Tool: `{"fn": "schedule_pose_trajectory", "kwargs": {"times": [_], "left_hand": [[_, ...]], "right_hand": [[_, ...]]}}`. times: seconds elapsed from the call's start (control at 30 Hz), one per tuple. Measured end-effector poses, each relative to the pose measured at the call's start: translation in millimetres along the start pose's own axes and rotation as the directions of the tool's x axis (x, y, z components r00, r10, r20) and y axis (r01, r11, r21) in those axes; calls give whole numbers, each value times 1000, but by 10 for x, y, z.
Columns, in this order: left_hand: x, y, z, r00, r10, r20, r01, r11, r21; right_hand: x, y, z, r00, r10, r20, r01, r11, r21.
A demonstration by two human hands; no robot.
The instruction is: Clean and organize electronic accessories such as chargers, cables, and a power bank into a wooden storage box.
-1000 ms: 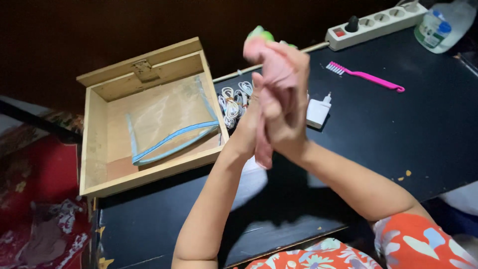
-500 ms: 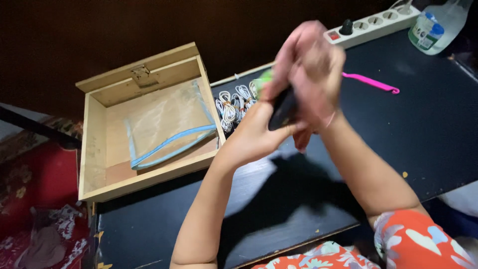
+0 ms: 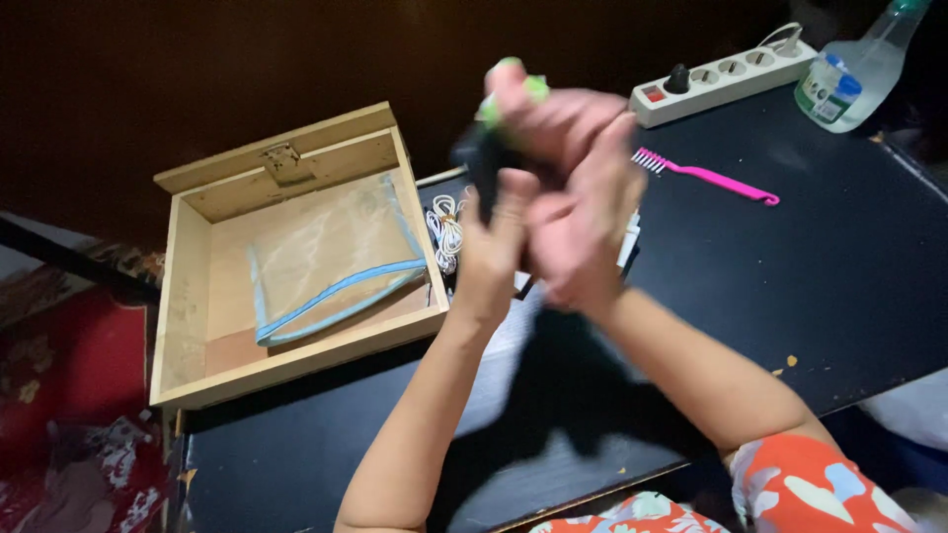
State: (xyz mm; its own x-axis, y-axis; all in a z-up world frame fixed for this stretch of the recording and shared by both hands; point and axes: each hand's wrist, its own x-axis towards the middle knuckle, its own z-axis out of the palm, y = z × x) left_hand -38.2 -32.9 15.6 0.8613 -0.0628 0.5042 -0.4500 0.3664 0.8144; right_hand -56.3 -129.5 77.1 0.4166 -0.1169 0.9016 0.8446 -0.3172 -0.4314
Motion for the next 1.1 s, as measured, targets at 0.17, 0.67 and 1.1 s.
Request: {"fn": "schedule_pose_trajectory", "kwargs": {"times": [0.17, 0.67, 1.1], "left_hand": [[47, 214, -172, 947, 183, -265, -246, 943, -225], [-127, 199, -126, 998, 50, -37, -61, 878, -474], [67, 243, -201, 998, -48, 47, 67, 678, -732]], "right_hand": [[-687, 209, 338, 985, -35, 171, -7, 972, 235], [-661, -39, 151, 946, 190, 262, -295, 840, 455], [-63, 2636, -2476, 919, 233, -319, -382, 730, -567]]}}
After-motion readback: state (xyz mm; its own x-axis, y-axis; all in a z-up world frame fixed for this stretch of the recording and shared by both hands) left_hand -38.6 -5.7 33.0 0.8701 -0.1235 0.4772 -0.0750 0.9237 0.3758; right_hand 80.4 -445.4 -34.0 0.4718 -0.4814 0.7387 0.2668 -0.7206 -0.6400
